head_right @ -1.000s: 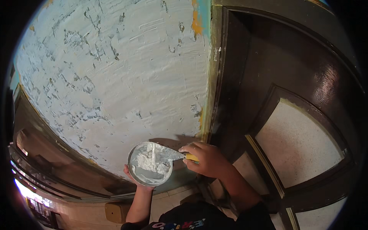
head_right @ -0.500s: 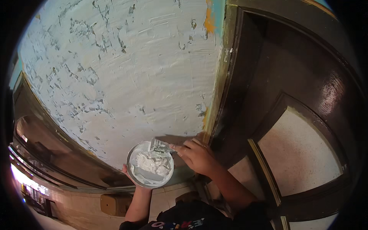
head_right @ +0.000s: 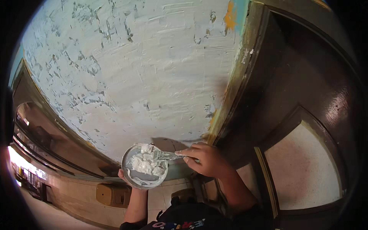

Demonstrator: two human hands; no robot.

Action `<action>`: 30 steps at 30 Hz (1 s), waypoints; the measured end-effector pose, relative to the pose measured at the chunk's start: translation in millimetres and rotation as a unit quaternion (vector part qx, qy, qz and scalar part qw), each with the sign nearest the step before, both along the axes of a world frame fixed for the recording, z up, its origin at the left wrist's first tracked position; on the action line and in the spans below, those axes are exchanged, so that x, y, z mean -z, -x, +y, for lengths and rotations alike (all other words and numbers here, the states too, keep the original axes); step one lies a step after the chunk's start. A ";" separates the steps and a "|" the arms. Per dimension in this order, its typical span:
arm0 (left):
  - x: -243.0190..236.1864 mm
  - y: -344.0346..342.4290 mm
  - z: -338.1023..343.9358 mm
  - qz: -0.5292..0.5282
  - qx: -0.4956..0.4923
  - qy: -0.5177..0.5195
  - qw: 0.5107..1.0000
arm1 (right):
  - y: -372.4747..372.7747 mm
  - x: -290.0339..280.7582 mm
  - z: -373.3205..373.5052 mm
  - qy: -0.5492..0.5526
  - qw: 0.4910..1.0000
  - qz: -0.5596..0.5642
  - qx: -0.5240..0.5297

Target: Applying plaster or putty to a wall using a putty knife.

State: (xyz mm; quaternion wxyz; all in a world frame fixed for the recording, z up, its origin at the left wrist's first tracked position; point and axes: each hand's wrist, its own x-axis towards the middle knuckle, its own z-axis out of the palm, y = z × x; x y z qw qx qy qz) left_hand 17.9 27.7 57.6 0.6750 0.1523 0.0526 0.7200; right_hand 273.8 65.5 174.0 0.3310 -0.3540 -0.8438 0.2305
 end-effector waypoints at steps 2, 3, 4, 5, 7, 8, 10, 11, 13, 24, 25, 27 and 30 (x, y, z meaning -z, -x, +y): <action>-22.8 -11.7 2.2 0.047 0.000 -0.067 0.997 | 0.3 -3.2 2.4 0.037 0.999 -0.007 -0.008; -20.4 -13.1 2.5 0.046 -0.003 -0.064 0.997 | 0.9 -3.1 4.4 0.071 0.997 -0.014 -0.013; -18.4 -14.9 2.3 0.046 -0.003 -0.060 0.997 | 1.1 4.1 7.2 0.073 0.997 -0.015 -0.016; -15.8 -16.6 2.9 0.046 -0.002 -0.057 0.997 | 1.4 16.9 11.2 0.072 0.997 0.014 -0.007; -9.6 -20.3 3.2 0.045 0.000 -0.049 0.998 | 1.9 26.4 13.0 0.073 0.997 0.040 0.000; -6.2 -22.3 3.0 0.044 0.001 -0.045 0.998 | 2.1 26.9 12.7 0.093 0.995 0.041 0.012; 0.9 -27.0 1.4 0.043 0.004 -0.036 0.998 | 3.0 32.1 12.8 0.114 0.992 0.039 0.024; 4.3 -29.9 0.2 0.043 0.007 -0.032 0.999 | 4.2 38.5 14.4 0.131 0.989 0.069 0.019; 10.8 -34.4 -2.4 0.045 0.013 -0.023 0.999 | 7.2 51.6 20.3 0.150 0.984 0.099 0.013; 5.6 -46.0 -7.3 0.042 0.018 0.038 0.998 | 6.2 37.4 23.2 0.094 0.992 0.047 -0.070; 9.0 -44.5 -8.0 0.013 0.007 0.047 0.999 | 7.0 34.2 21.9 0.091 0.992 0.055 -0.067; 8.9 -41.0 -6.6 0.011 0.015 0.038 0.999 | 10.0 37.9 22.4 0.081 0.995 0.032 -0.058; 16.2 -34.6 -0.7 0.023 0.018 0.037 0.999 | 13.5 26.1 21.4 0.057 0.998 -0.004 -0.032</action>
